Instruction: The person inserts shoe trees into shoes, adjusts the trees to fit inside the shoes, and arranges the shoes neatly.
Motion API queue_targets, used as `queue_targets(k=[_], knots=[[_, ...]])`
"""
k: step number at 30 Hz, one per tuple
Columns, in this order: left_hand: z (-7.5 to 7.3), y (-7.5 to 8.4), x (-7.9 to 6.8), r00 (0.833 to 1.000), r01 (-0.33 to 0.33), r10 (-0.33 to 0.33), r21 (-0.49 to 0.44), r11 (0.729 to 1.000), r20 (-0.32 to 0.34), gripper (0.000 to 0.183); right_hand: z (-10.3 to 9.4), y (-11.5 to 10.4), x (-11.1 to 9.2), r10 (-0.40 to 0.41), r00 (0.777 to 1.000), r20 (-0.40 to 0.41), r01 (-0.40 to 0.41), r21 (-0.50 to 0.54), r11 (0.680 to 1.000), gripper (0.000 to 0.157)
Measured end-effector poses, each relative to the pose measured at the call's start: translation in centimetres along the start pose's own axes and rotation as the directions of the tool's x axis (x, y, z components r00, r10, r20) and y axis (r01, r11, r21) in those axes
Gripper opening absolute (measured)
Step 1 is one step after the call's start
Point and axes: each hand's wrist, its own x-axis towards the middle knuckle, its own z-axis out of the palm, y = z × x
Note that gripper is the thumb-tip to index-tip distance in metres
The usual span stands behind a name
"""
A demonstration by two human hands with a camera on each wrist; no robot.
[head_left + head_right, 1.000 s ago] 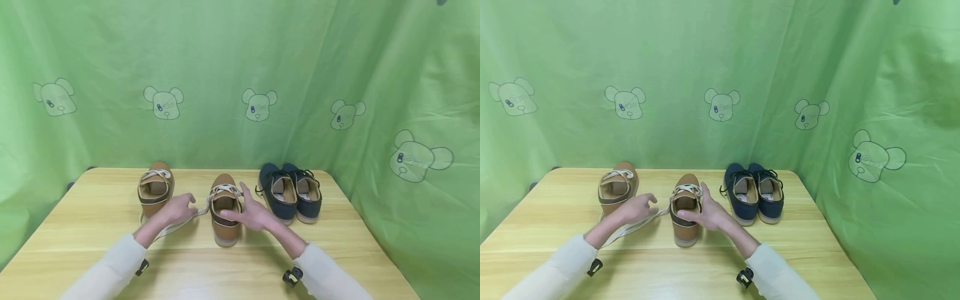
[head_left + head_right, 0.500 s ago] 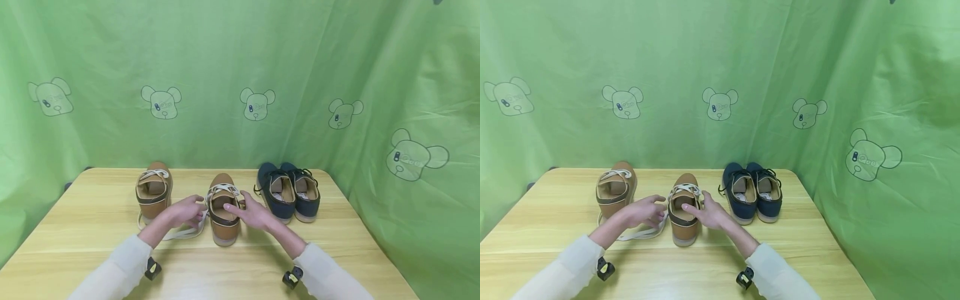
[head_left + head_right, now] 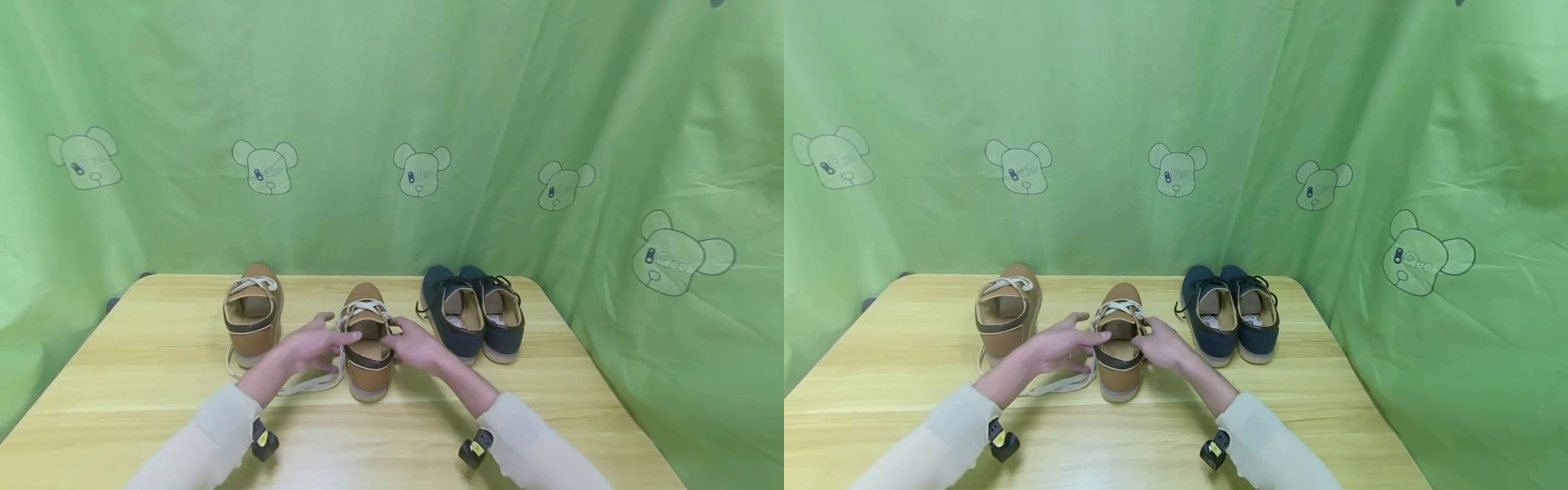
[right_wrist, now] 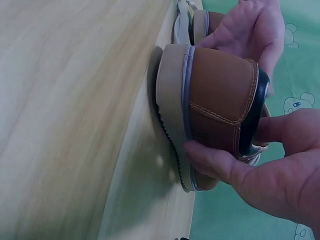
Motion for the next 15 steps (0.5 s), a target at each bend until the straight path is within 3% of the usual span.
queue_targets(k=[7,15], knots=[[1.1,0.1,0.4,0.999,-0.017,0.016,-0.033,0.999,-0.035,0.093,0.1,-0.3,-0.4,0.01,1.0,0.017,-0.012,0.113,0.993,0.064],[2.0,0.3,0.5,0.995,-0.078,0.079,-0.022,0.997,0.059,0.053,0.5,-0.2,-0.7,-0.009,0.999,-0.04,0.014,0.127,0.992,0.064]])
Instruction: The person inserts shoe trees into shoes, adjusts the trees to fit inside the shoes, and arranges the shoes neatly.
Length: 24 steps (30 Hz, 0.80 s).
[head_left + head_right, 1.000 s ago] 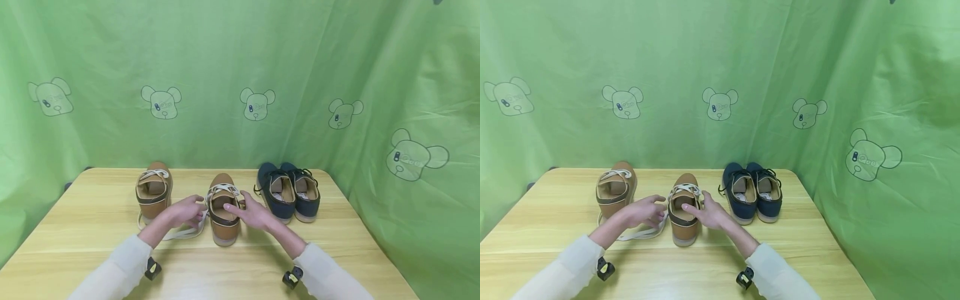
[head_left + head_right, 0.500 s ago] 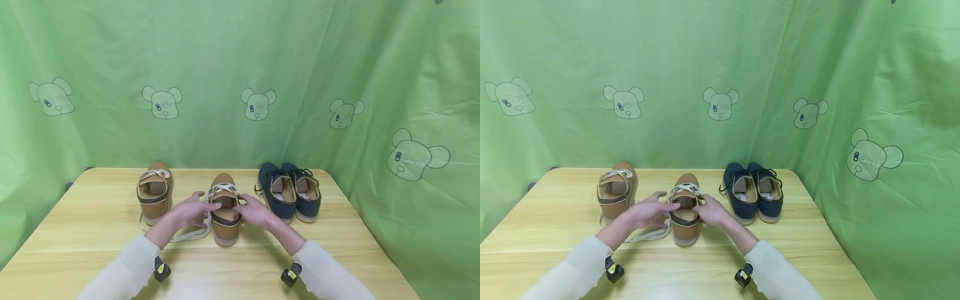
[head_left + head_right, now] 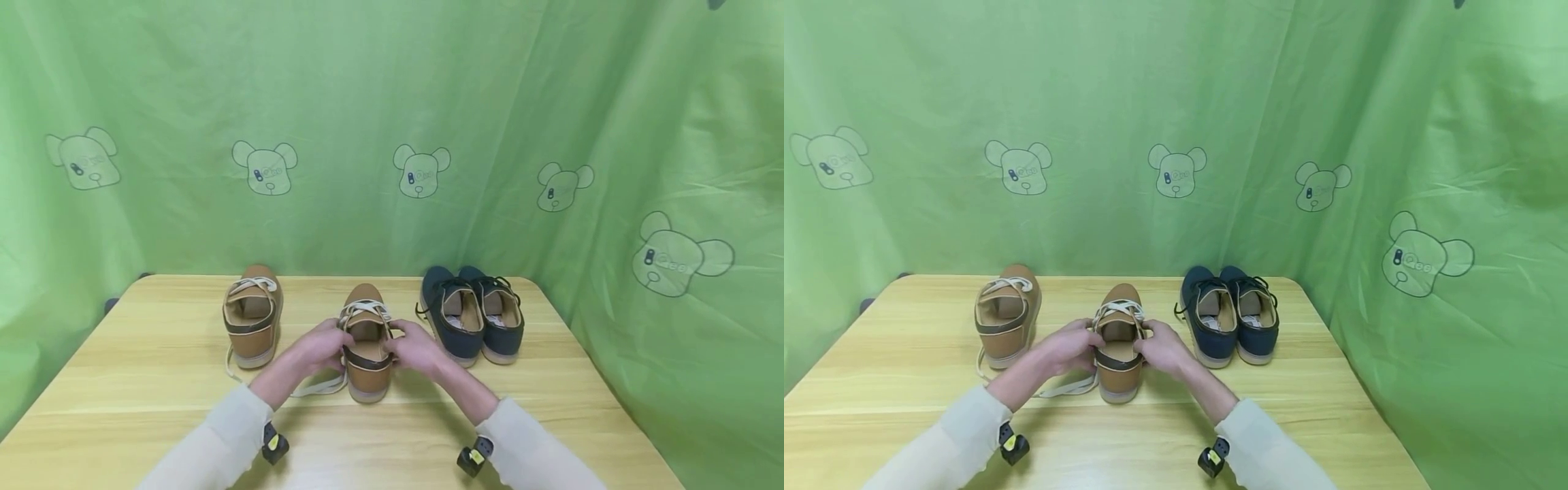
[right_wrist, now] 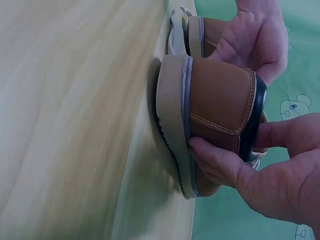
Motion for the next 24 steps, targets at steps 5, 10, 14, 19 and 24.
queue_targets(k=[5,10,14,19,24], knots=[[0.19,-0.06,0.06,1.0,-0.007,0.006,0.004,1.0,0.017,0.051,0.44,-0.11,-0.05,-0.01,0.999,-0.042,0.01,-0.006,1.0,0.063],[0.23,-0.21,-0.11,1.0,-0.009,0.009,0.021,1.0,-0.009,0.053,0.78,-0.2,0.07,-0.019,0.998,-0.062,0.017,-0.036,0.999,0.061],[0.26,-0.25,-0.16,1.0,-0.011,0.011,0.015,1.0,-0.023,0.053,0.77,-0.06,0.27,-0.018,0.997,-0.074,0.015,-0.051,0.999,0.06],[0.23,-0.27,-0.2,0.999,-0.014,0.014,0.009,1.0,-0.034,0.051,0.79,0.0,0.31,-0.027,0.997,-0.078,0.023,-0.054,0.998,0.061],[-0.04,-0.13,-0.42,0.999,-0.021,0.02,-0.002,1.0,-0.037,0.049,0.86,-0.21,0.2,-0.031,0.997,-0.07,0.027,-0.062,0.998,0.062]])
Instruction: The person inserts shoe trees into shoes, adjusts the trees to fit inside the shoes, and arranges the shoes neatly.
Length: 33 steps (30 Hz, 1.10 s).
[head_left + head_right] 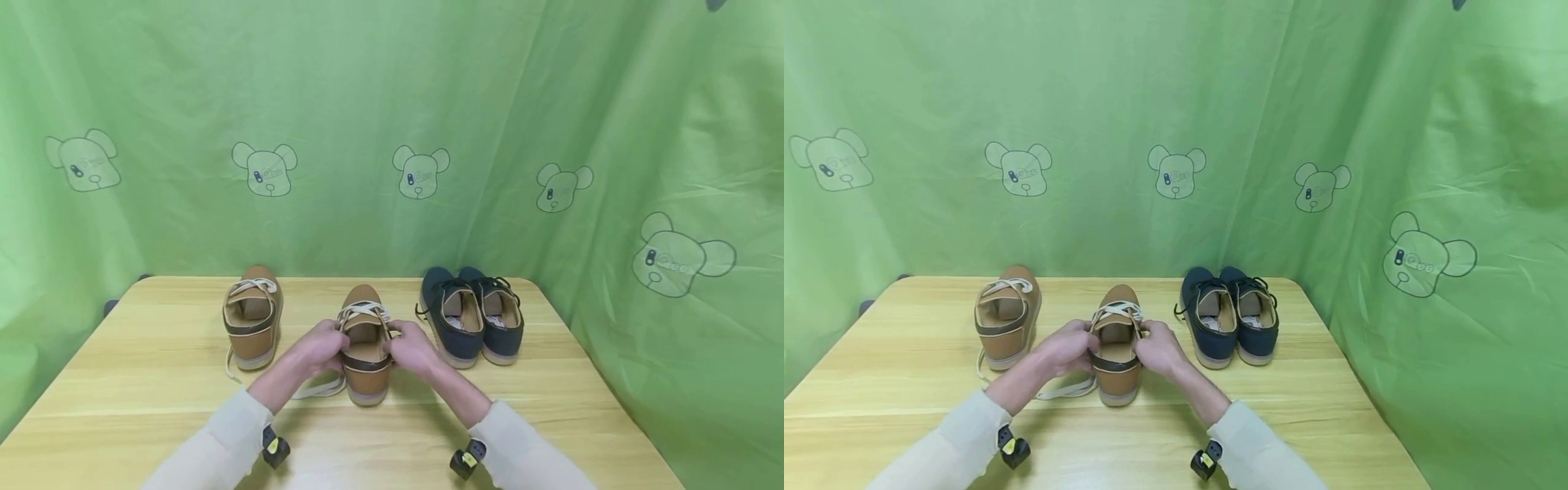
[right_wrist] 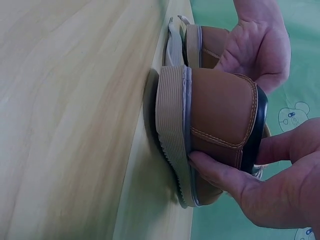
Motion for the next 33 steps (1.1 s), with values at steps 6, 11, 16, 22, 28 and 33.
queue_targets(k=[6,11,16,22,28,33], knots=[[-0.8,1.0,-0.8,1.0,-0.012,0.012,-0.017,1.0,-0.004,0.053,0.4,-1.3,0.0,-0.008,1.0,0.022,0.007,0.001,1.0,0.061],[-1.9,3.1,-1.6,0.999,-0.038,0.037,-0.038,0.999,-0.014,0.058,0.8,-4.1,-0.1,-0.04,0.999,0.011,0.04,0.018,0.999,0.062],[-3.3,5.6,-3.0,0.998,-0.05,0.049,-0.036,0.998,-0.032,0.058,1.2,-7.3,-0.5,-0.062,0.997,0.052,0.058,0.088,0.994,0.066],[-5.3,8.6,-5.1,0.996,-0.082,0.082,0.009,0.997,0.019,0.059,1.6,-11.3,-0.8,-0.026,0.993,0.112,0.015,0.097,0.995,0.073],[-8.1,11.5,-7.8,0.998,-0.06,0.057,0.086,0.994,0.038,0.07,3.4,-15.2,-0.6,-0.043,0.976,0.215,0.014,0.135,0.991,0.075],[-10.3,12.9,-9.7,0.995,-0.064,0.053,0.146,0.987,0.08,0.073,5.2,-17.5,-0.6,-0.041,0.972,0.233,0.003,0.163,0.987,0.074]])
